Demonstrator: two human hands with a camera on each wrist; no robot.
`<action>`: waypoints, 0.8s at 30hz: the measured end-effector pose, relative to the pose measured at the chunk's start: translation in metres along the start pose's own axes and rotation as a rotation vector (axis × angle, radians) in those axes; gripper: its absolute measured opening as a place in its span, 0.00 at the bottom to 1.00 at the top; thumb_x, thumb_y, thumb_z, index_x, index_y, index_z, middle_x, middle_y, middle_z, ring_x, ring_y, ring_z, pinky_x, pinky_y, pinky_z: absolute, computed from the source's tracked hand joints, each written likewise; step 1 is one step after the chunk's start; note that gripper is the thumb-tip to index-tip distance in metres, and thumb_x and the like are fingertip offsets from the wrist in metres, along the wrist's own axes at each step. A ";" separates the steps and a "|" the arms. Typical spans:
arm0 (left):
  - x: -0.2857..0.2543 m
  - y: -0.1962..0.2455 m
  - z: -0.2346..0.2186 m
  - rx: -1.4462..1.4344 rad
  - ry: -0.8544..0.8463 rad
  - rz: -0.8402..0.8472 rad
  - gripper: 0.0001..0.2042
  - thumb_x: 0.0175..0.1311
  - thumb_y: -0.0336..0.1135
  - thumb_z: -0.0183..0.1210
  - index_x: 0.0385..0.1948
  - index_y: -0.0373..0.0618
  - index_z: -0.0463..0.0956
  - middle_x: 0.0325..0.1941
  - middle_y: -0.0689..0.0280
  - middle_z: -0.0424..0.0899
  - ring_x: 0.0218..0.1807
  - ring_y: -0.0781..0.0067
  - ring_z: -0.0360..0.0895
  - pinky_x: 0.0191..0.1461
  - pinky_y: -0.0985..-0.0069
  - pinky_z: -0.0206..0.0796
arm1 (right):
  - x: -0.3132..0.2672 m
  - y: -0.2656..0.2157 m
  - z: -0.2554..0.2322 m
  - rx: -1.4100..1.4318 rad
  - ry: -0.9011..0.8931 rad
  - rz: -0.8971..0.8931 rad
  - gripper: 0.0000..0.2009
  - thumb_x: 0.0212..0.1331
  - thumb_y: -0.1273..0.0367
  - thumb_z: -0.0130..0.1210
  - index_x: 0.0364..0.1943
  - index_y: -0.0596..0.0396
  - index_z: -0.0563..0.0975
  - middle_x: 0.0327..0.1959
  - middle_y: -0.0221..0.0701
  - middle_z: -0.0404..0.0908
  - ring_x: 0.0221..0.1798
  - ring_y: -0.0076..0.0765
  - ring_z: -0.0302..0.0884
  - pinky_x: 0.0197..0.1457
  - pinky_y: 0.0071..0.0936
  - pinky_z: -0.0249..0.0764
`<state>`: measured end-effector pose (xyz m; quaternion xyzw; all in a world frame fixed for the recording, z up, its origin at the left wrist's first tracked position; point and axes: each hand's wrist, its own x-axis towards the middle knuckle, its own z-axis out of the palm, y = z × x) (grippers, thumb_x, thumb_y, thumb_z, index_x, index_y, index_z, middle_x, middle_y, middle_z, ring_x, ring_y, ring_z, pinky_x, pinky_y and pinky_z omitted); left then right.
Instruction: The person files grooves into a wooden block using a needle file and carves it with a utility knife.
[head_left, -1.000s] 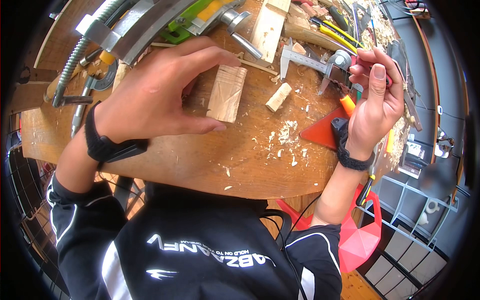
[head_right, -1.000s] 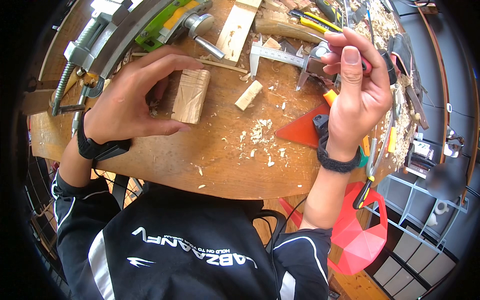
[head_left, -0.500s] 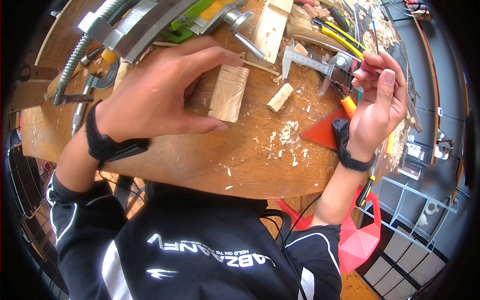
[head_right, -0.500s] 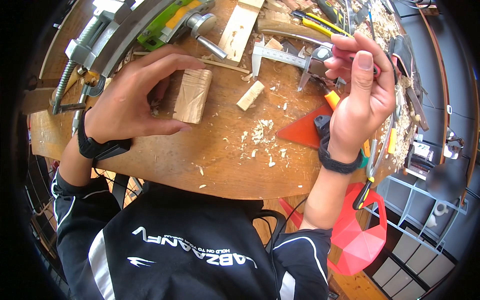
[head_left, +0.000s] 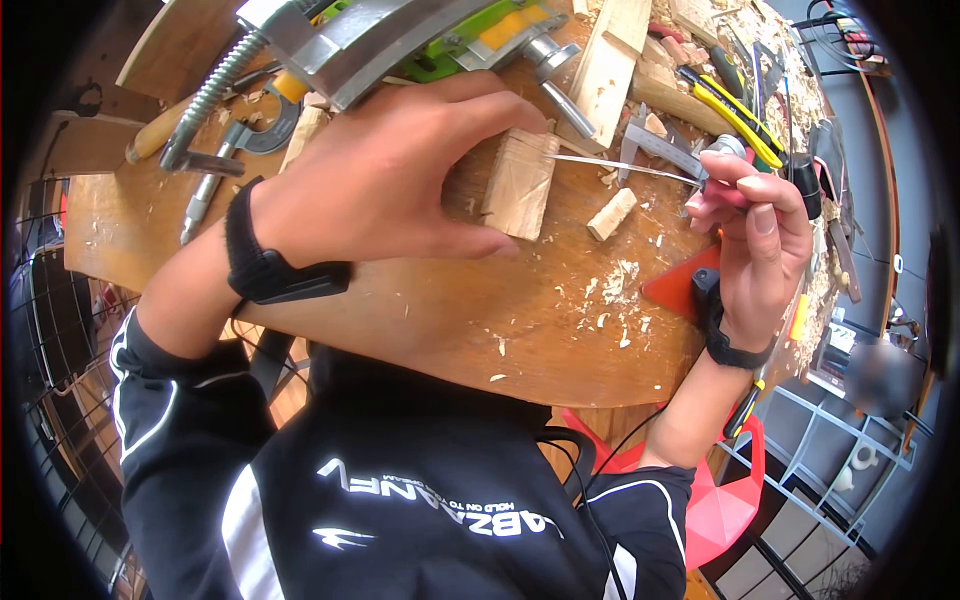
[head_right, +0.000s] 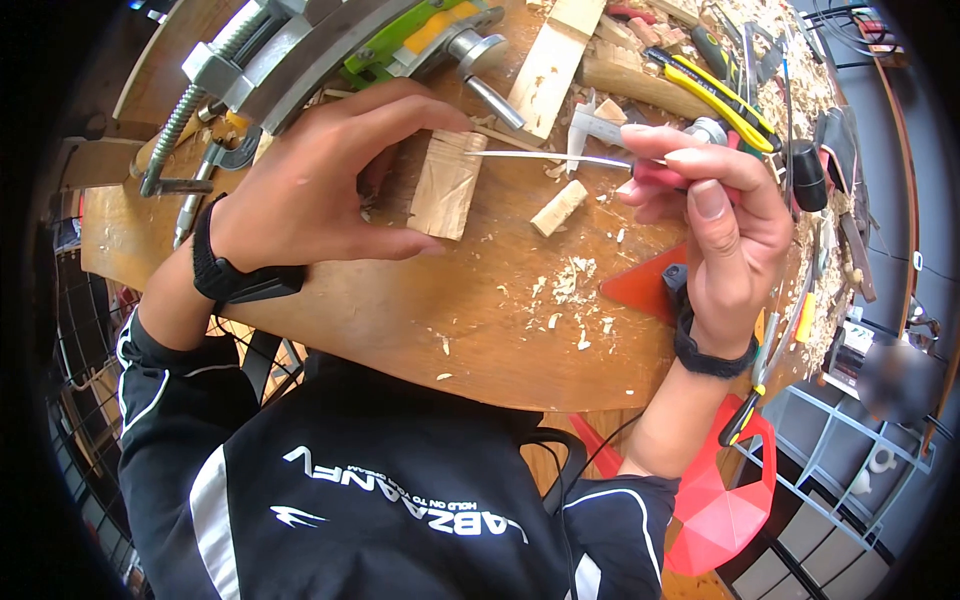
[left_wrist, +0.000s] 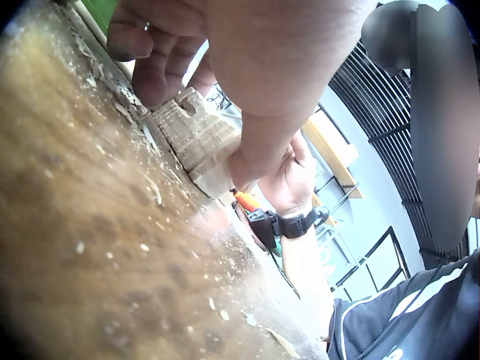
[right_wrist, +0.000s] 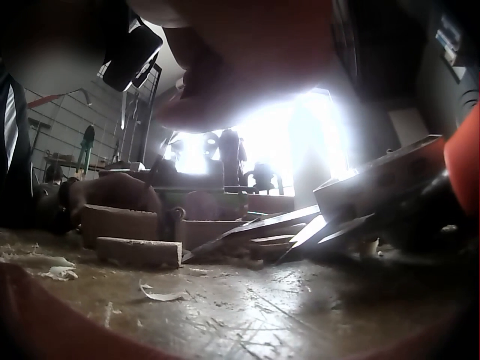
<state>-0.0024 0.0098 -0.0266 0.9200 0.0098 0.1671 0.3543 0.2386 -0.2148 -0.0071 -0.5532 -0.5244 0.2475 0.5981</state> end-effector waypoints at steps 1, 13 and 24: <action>0.000 0.000 0.000 0.005 -0.006 -0.002 0.36 0.43 0.35 0.81 0.58 0.45 0.74 0.55 0.63 0.80 0.38 0.65 0.81 0.38 0.73 0.77 | 0.000 0.000 0.000 0.005 0.001 0.002 0.13 0.77 0.64 0.51 0.51 0.60 0.78 0.55 0.56 0.84 0.42 0.36 0.87 0.43 0.26 0.82; 0.002 -0.002 -0.001 -0.005 -0.018 -0.007 0.35 0.44 0.37 0.80 0.58 0.45 0.75 0.54 0.64 0.80 0.34 0.68 0.78 0.37 0.74 0.73 | 0.001 -0.004 0.011 -0.130 -0.045 0.103 0.13 0.74 0.68 0.57 0.52 0.64 0.82 0.52 0.47 0.87 0.47 0.33 0.88 0.46 0.23 0.81; 0.003 -0.002 0.000 0.003 -0.016 0.003 0.36 0.42 0.36 0.81 0.59 0.46 0.75 0.53 0.64 0.81 0.33 0.71 0.77 0.36 0.75 0.72 | 0.006 -0.008 0.025 -0.354 -0.200 0.177 0.10 0.61 0.82 0.64 0.46 0.65 0.86 0.41 0.37 0.91 0.42 0.26 0.89 0.46 0.20 0.82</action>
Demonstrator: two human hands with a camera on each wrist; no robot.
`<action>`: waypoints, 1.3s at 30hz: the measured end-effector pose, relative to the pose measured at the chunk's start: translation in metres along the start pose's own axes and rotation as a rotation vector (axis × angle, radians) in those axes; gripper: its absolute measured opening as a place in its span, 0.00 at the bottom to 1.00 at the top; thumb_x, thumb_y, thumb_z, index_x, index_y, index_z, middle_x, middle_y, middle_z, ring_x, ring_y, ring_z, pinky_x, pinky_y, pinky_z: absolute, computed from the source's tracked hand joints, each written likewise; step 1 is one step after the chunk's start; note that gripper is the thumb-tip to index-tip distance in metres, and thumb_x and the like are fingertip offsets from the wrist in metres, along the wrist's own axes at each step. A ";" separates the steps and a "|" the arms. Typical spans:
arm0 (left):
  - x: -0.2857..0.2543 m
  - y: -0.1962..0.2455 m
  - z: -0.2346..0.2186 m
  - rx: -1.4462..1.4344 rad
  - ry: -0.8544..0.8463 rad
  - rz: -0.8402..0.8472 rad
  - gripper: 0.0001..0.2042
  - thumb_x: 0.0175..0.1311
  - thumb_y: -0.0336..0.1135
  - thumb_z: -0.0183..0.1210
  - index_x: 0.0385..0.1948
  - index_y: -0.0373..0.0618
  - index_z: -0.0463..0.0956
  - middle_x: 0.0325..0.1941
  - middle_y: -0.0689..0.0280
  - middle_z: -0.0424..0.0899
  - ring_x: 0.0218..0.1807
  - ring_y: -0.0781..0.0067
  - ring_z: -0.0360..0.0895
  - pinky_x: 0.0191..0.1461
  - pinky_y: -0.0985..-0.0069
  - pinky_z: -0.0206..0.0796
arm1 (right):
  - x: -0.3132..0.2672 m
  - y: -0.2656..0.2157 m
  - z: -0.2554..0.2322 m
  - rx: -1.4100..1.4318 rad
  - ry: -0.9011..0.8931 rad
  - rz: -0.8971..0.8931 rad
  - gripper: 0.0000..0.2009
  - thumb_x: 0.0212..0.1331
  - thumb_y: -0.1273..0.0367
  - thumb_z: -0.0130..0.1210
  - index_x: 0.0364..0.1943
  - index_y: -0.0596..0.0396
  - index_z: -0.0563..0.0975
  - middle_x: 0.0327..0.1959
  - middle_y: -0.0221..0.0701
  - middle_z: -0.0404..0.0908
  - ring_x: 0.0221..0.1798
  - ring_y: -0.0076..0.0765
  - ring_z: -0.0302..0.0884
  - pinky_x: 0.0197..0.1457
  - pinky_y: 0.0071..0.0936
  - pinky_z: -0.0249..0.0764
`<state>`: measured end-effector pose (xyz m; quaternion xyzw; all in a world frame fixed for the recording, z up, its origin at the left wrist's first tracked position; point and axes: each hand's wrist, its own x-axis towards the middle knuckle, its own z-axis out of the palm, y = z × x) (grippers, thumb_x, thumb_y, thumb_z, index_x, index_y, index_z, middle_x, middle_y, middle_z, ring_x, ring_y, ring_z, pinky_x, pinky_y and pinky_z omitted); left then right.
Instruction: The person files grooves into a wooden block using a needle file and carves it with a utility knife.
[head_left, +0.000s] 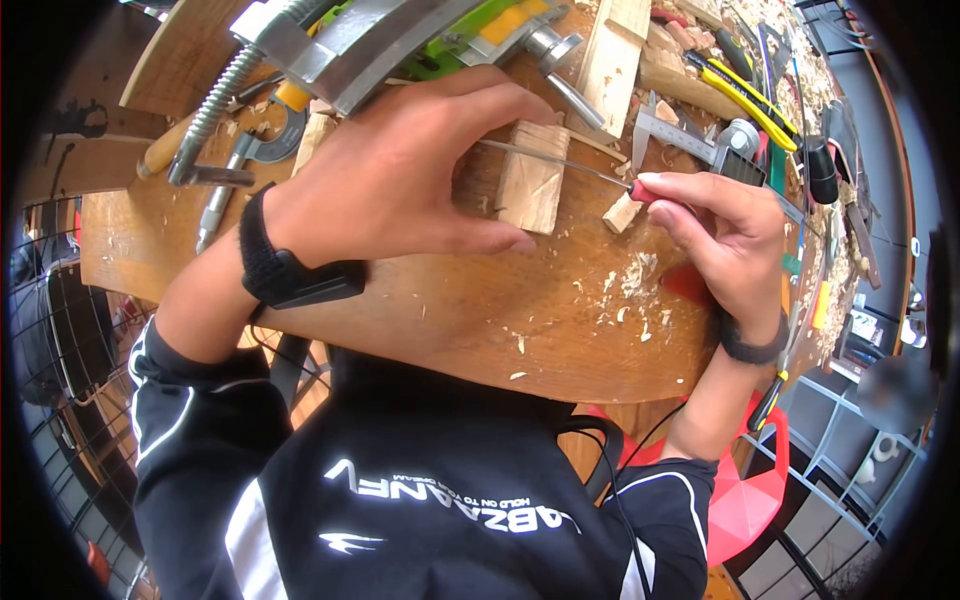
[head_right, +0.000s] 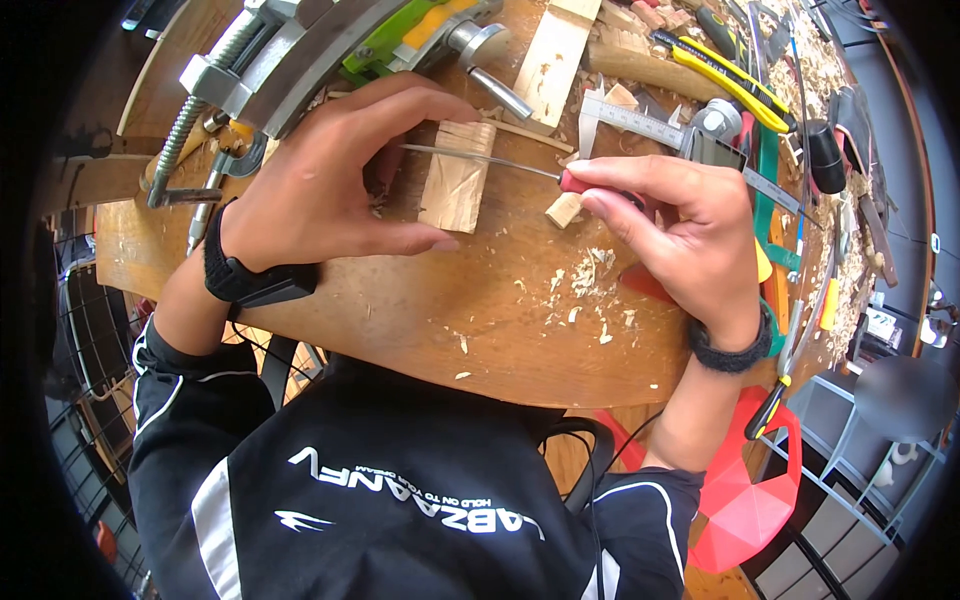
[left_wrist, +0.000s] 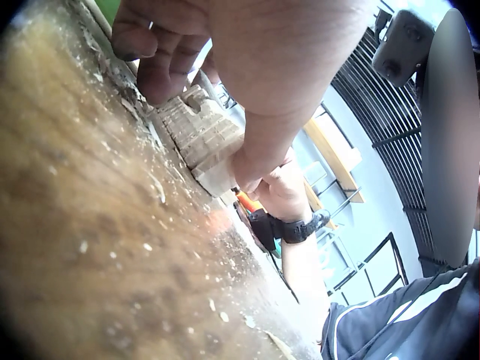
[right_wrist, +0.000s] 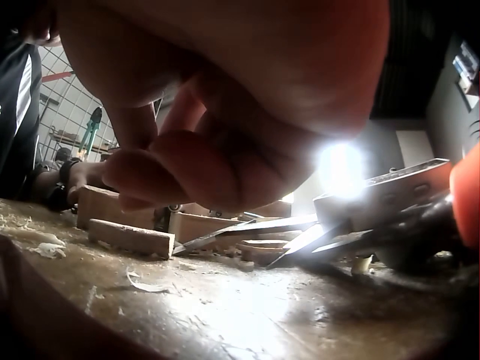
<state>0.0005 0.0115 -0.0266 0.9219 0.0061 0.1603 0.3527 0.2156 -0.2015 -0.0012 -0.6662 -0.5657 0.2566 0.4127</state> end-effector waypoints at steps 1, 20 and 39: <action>0.000 0.002 -0.001 -0.001 -0.008 -0.019 0.36 0.42 0.35 0.81 0.59 0.46 0.75 0.52 0.65 0.81 0.33 0.72 0.76 0.36 0.76 0.71 | -0.001 -0.002 0.000 -0.001 0.000 0.026 0.10 0.60 0.83 0.64 0.46 0.65 0.86 0.41 0.37 0.91 0.42 0.25 0.88 0.46 0.19 0.82; 0.002 0.005 -0.001 0.013 -0.030 -0.062 0.37 0.41 0.35 0.81 0.60 0.47 0.76 0.52 0.66 0.80 0.31 0.74 0.70 0.35 0.78 0.68 | -0.006 0.002 -0.004 -0.020 0.065 0.051 0.08 0.55 0.82 0.64 0.39 0.64 0.84 0.35 0.32 0.89 0.33 0.17 0.83 0.38 0.15 0.76; 0.000 -0.002 0.003 0.018 -0.011 0.025 0.36 0.41 0.36 0.81 0.58 0.45 0.76 0.50 0.68 0.78 0.31 0.76 0.68 0.34 0.79 0.66 | -0.009 -0.001 -0.004 0.092 0.132 -0.046 0.11 0.53 0.84 0.64 0.41 0.63 0.83 0.36 0.32 0.88 0.41 0.21 0.86 0.45 0.18 0.78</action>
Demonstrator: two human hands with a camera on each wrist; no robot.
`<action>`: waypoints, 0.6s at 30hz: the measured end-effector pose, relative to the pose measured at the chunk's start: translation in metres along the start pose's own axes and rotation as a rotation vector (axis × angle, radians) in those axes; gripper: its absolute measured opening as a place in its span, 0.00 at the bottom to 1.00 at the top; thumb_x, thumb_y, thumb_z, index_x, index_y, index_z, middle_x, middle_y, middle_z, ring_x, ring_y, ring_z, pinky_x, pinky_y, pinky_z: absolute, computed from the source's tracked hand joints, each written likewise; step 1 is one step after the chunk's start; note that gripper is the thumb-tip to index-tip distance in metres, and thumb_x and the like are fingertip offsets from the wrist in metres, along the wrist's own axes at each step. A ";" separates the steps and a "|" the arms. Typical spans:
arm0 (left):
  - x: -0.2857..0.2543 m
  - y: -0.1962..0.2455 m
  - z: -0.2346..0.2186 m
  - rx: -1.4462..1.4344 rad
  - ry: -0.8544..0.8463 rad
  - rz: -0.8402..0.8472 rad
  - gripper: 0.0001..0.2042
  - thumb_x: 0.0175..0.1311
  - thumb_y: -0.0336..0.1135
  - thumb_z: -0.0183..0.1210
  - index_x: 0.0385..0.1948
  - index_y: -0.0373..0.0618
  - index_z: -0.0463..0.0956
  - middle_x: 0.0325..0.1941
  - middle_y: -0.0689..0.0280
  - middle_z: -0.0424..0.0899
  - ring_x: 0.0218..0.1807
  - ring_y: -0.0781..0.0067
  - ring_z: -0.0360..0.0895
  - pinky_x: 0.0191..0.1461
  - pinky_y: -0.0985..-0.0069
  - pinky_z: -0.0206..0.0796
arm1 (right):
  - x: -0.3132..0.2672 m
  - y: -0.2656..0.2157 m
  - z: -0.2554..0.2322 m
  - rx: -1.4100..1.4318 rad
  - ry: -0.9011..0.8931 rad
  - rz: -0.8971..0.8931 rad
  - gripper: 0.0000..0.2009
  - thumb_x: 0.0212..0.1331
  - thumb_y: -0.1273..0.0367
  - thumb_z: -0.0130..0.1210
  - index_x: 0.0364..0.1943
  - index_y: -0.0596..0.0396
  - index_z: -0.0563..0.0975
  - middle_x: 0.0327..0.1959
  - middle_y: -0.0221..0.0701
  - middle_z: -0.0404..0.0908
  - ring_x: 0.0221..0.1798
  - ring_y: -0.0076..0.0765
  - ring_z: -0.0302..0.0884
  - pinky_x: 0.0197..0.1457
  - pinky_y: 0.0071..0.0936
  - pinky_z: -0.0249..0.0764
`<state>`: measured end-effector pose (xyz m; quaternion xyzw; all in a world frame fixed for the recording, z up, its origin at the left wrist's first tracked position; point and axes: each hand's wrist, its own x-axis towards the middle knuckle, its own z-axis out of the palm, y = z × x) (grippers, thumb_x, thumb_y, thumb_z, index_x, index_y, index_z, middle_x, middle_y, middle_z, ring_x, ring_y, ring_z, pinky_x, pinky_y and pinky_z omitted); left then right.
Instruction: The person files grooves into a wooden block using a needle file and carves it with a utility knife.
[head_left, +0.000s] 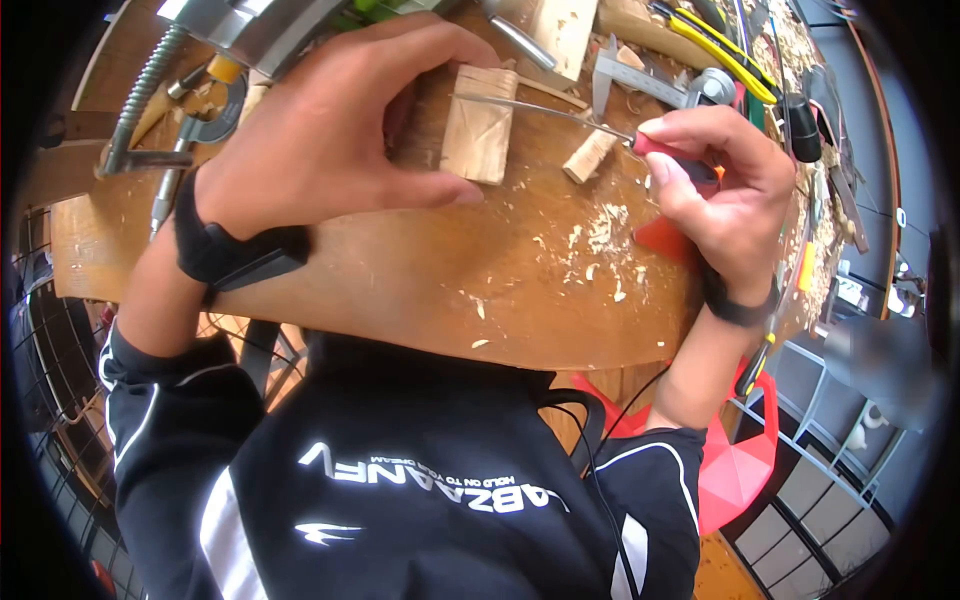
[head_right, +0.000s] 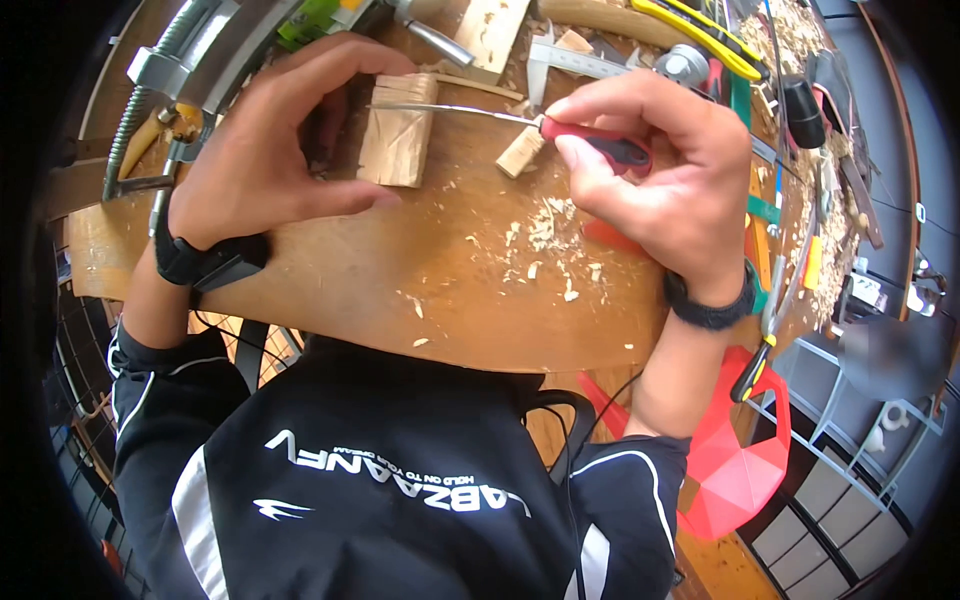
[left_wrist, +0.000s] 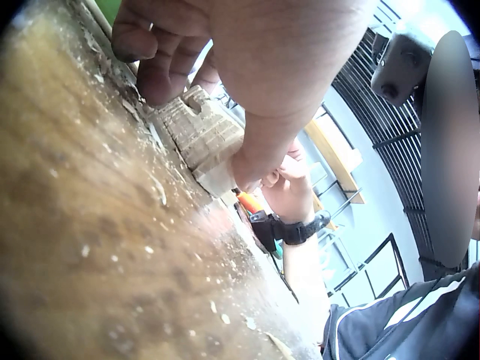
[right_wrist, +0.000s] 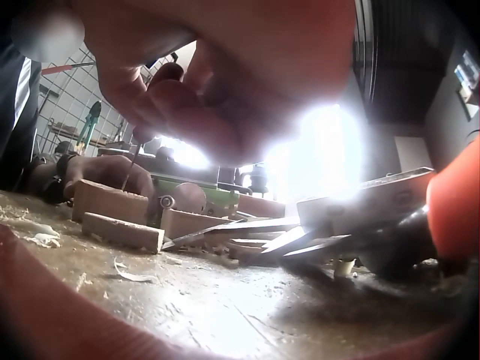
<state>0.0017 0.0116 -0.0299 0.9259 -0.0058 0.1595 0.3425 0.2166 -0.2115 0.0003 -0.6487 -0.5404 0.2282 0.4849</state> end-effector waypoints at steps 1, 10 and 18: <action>0.004 0.007 -0.004 -0.034 -0.054 -0.069 0.36 0.41 0.36 0.80 0.58 0.45 0.76 0.49 0.68 0.78 0.30 0.76 0.68 0.34 0.79 0.65 | 0.000 -0.001 -0.002 0.006 -0.010 0.009 0.11 0.53 0.84 0.64 0.41 0.62 0.83 0.36 0.32 0.88 0.41 0.20 0.85 0.45 0.17 0.78; 0.000 0.002 -0.001 -0.013 0.018 -0.011 0.36 0.41 0.36 0.80 0.59 0.46 0.75 0.48 0.67 0.78 0.32 0.74 0.69 0.36 0.77 0.67 | 0.002 0.005 -0.004 -0.057 0.018 -0.031 0.08 0.54 0.82 0.62 0.37 0.59 0.82 0.28 0.23 0.83 0.28 0.11 0.73 0.32 0.13 0.66; 0.000 0.003 -0.005 -0.025 -0.006 -0.042 0.36 0.43 0.36 0.80 0.59 0.45 0.75 0.53 0.65 0.78 0.36 0.72 0.74 0.36 0.77 0.69 | 0.001 0.004 -0.005 -0.056 0.006 0.033 0.08 0.53 0.83 0.63 0.38 0.61 0.83 0.34 0.27 0.87 0.34 0.13 0.80 0.35 0.13 0.71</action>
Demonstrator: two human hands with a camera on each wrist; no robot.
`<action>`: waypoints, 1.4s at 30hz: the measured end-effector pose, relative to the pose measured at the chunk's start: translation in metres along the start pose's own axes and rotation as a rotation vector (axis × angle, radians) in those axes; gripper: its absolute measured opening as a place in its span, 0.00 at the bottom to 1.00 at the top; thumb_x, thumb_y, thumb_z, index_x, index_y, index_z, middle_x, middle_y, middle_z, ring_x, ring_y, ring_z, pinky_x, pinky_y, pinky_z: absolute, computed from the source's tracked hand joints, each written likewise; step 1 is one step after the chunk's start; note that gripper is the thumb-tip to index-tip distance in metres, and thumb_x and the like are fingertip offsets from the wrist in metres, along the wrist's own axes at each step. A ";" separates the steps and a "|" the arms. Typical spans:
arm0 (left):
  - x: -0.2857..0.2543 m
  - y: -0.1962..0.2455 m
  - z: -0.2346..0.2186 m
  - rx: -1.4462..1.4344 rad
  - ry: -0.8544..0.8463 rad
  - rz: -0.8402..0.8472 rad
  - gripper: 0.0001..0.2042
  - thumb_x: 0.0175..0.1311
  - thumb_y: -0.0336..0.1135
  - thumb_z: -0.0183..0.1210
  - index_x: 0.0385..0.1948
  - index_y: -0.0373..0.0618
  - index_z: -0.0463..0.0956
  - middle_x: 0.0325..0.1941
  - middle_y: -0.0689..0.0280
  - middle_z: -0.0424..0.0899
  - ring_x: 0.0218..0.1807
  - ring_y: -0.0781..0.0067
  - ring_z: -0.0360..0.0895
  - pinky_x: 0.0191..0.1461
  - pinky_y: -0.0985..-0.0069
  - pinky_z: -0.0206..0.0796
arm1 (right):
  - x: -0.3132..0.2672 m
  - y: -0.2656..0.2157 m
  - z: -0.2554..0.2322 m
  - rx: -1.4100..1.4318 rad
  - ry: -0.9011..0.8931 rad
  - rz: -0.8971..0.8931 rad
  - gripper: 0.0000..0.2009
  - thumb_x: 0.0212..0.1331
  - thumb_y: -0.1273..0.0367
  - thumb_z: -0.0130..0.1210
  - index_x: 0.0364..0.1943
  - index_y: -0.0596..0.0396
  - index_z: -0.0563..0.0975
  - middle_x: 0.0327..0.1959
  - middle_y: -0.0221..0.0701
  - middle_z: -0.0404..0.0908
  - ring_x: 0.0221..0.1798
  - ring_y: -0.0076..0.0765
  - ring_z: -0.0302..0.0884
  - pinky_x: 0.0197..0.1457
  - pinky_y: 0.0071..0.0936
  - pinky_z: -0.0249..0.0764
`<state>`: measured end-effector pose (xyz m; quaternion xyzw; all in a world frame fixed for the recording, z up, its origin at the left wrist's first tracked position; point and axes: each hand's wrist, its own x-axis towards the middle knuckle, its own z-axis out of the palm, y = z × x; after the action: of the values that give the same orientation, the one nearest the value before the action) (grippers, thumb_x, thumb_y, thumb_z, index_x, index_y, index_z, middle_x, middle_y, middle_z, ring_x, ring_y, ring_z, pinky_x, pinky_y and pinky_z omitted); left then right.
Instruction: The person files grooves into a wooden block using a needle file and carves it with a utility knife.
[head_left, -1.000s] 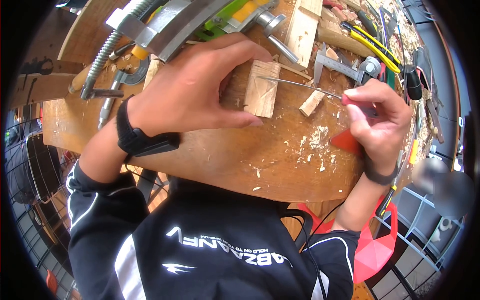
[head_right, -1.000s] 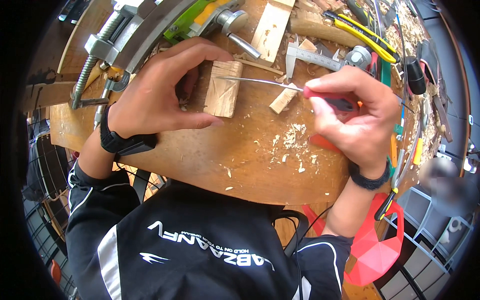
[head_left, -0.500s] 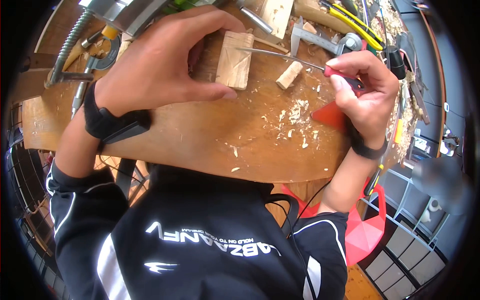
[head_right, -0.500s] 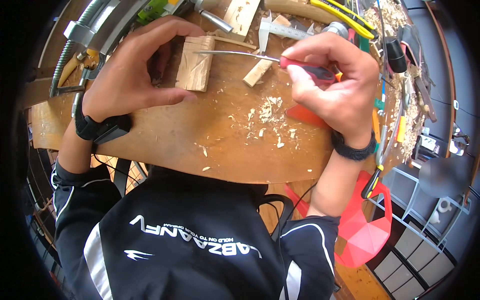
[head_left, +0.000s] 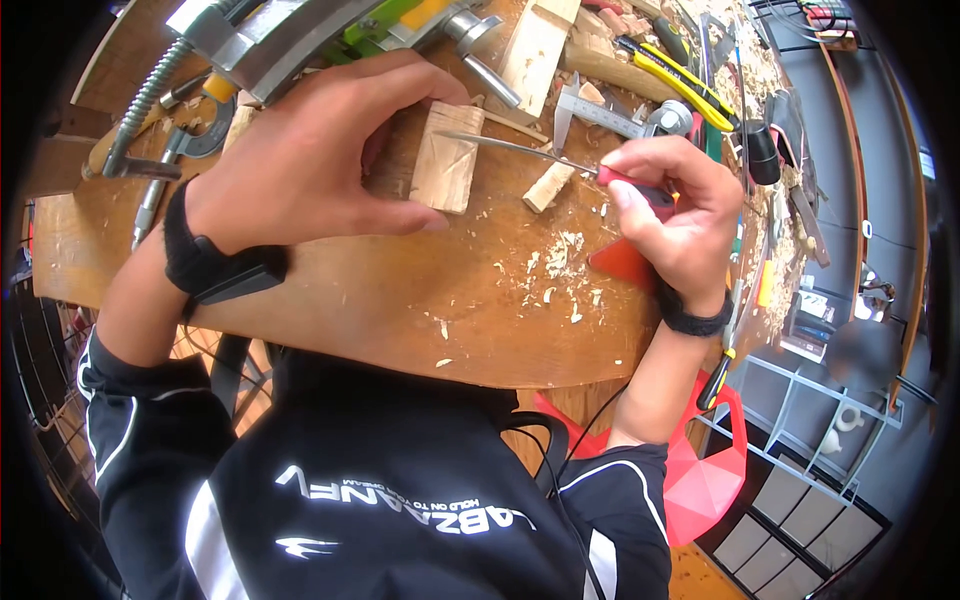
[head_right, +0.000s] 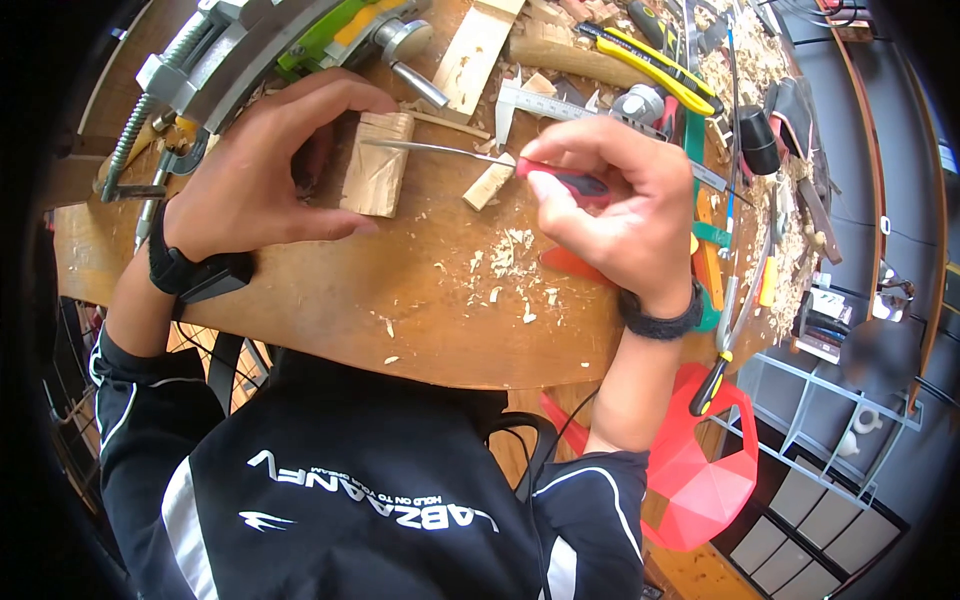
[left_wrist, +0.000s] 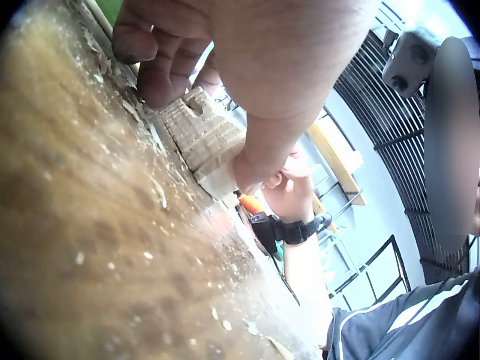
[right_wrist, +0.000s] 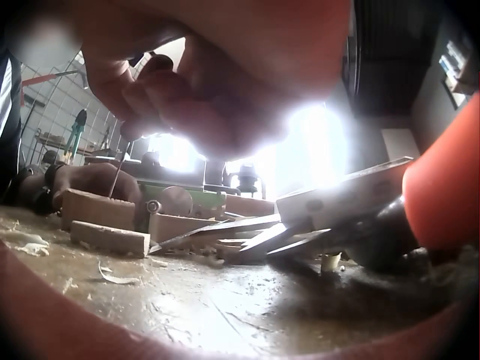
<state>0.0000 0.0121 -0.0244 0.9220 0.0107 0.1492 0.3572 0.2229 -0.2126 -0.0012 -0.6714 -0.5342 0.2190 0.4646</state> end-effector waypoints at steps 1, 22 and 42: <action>0.000 0.001 0.000 -0.001 -0.019 -0.013 0.36 0.43 0.36 0.80 0.59 0.44 0.75 0.53 0.65 0.78 0.36 0.72 0.74 0.36 0.78 0.69 | 0.000 -0.001 0.000 0.001 0.004 0.008 0.08 0.53 0.83 0.63 0.38 0.61 0.83 0.34 0.27 0.87 0.34 0.13 0.80 0.35 0.13 0.71; -0.001 -0.002 0.002 0.013 0.038 0.058 0.38 0.41 0.34 0.81 0.60 0.45 0.75 0.51 0.66 0.78 0.33 0.73 0.72 0.37 0.76 0.70 | 0.000 -0.005 -0.003 -0.051 0.014 -0.064 0.09 0.52 0.82 0.60 0.38 0.61 0.82 0.32 0.29 0.87 0.32 0.13 0.79 0.35 0.12 0.71; -0.004 -0.003 0.004 0.021 0.018 0.041 0.36 0.44 0.38 0.81 0.59 0.44 0.74 0.47 0.63 0.79 0.35 0.69 0.75 0.37 0.73 0.69 | 0.003 -0.002 0.005 0.014 -0.055 -0.066 0.11 0.56 0.82 0.65 0.43 0.63 0.83 0.39 0.32 0.88 0.41 0.20 0.85 0.45 0.17 0.78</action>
<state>-0.0027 0.0112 -0.0301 0.9243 -0.0035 0.1649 0.3443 0.2192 -0.2084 -0.0013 -0.6440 -0.5669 0.2257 0.4614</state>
